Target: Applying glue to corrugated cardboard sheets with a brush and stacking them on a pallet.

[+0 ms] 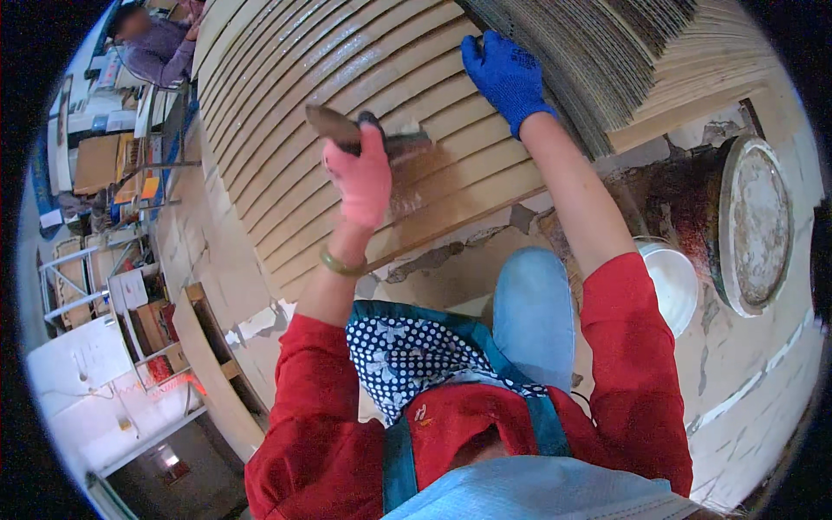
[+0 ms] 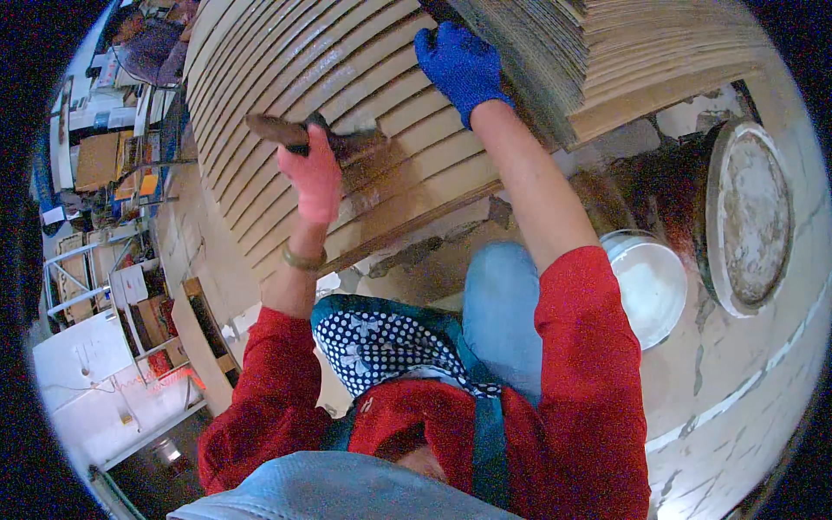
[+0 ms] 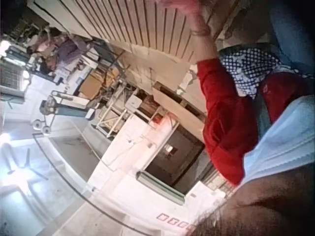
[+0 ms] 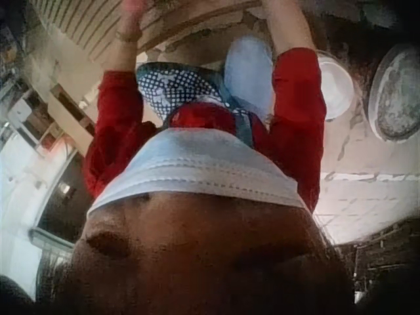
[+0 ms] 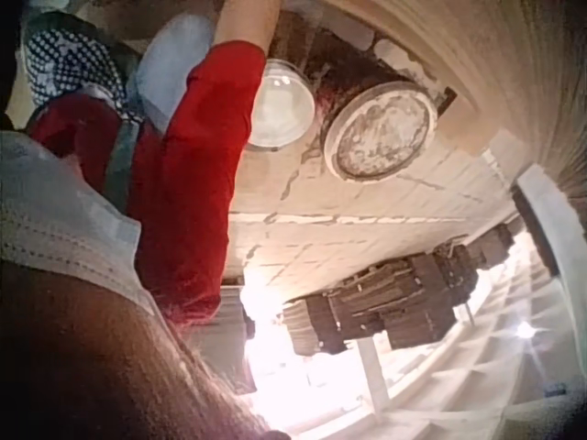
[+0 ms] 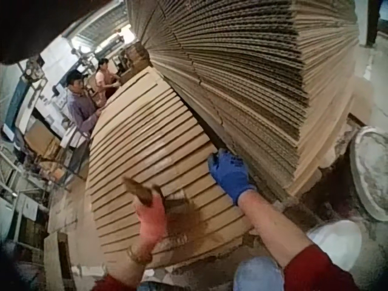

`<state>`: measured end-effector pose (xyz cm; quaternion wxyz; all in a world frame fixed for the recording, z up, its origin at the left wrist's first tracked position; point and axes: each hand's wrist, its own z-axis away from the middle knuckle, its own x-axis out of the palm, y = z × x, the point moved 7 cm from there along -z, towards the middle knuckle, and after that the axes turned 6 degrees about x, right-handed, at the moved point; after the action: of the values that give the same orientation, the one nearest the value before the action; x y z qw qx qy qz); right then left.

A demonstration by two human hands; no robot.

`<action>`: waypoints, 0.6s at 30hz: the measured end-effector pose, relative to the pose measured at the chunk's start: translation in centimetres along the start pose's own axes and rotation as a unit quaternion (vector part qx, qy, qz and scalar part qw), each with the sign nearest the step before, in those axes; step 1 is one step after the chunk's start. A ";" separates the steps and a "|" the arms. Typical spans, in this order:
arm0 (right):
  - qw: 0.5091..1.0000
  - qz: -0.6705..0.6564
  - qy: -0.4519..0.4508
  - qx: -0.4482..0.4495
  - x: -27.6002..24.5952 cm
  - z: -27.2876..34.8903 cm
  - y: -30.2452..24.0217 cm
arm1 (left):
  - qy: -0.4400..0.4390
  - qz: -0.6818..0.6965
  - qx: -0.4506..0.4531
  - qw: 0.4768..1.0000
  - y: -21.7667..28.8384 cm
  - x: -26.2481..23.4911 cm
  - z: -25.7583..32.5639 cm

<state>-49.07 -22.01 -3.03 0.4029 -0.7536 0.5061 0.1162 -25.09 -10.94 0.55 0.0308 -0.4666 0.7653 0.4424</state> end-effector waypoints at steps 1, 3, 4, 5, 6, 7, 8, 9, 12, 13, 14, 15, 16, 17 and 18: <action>1.000 0.001 -0.001 -0.001 -0.1 0.0 0.0 | 0.000 0.000 -0.002 1.000 0.5 -0.4 0.2; 0.998 -0.015 -0.056 0.038 0.4 -0.1 0.9 | -0.065 0.021 0.020 0.997 1.9 0.0 -0.1; 0.994 -0.022 -0.084 0.059 0.6 0.0 1.2 | -0.099 0.032 0.032 0.994 3.2 0.0 -0.7; 0.994 -0.018 -0.084 0.060 0.5 -0.2 1.4 | -0.041 0.053 0.061 0.996 4.5 -0.2 -2.9; 0.994 0.007 -0.091 0.053 0.3 -0.5 1.3 | 0.018 0.073 0.089 0.993 5.9 -0.1 -6.1; 0.994 0.025 -0.101 0.045 0.1 -0.6 0.4 | 0.035 0.077 0.082 0.993 5.4 0.5 -9.3; 0.992 0.046 -0.109 0.036 -0.1 -0.8 -0.2 | 0.052 0.084 0.073 0.992 4.6 1.6 -11.5; 0.992 0.044 -0.112 0.034 -0.5 -0.9 -1.0 | 0.053 0.080 0.071 0.993 3.8 2.3 -12.0; 0.977 -0.021 -0.159 0.143 -1.7 -1.1 -0.9 | -0.005 -0.064 0.102 0.993 2.5 5.0 -10.2; 0.977 -0.018 -0.158 0.143 -1.8 -1.1 -0.7 | 0.002 -0.057 0.097 0.994 2.3 4.8 -8.0; 0.973 -0.019 -0.173 0.153 -1.6 -1.1 -0.4 | 0.009 -0.050 0.092 0.994 2.2 4.3 -5.8; 0.968 -0.024 -0.188 0.162 -1.5 -1.1 -0.3 | -0.034 -0.027 0.061 0.997 2.6 3.6 -3.6; 0.964 -0.022 -0.202 0.173 -1.5 -1.0 0.1 | -0.080 0.001 0.028 0.996 2.9 3.0 -1.4; 0.964 -0.018 -0.201 0.175 -1.7 -1.0 0.4 | -0.083 0.005 0.028 0.996 3.1 1.9 -0.1; 0.963 -0.024 -0.203 0.177 -1.9 -1.1 -0.4 | -0.122 -0.033 0.054 0.990 3.6 0.4 0.8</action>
<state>-49.84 -21.45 -1.05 0.6269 -0.6430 0.4075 0.1659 -28.29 -10.08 2.22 0.1639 -0.4320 0.7625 0.4528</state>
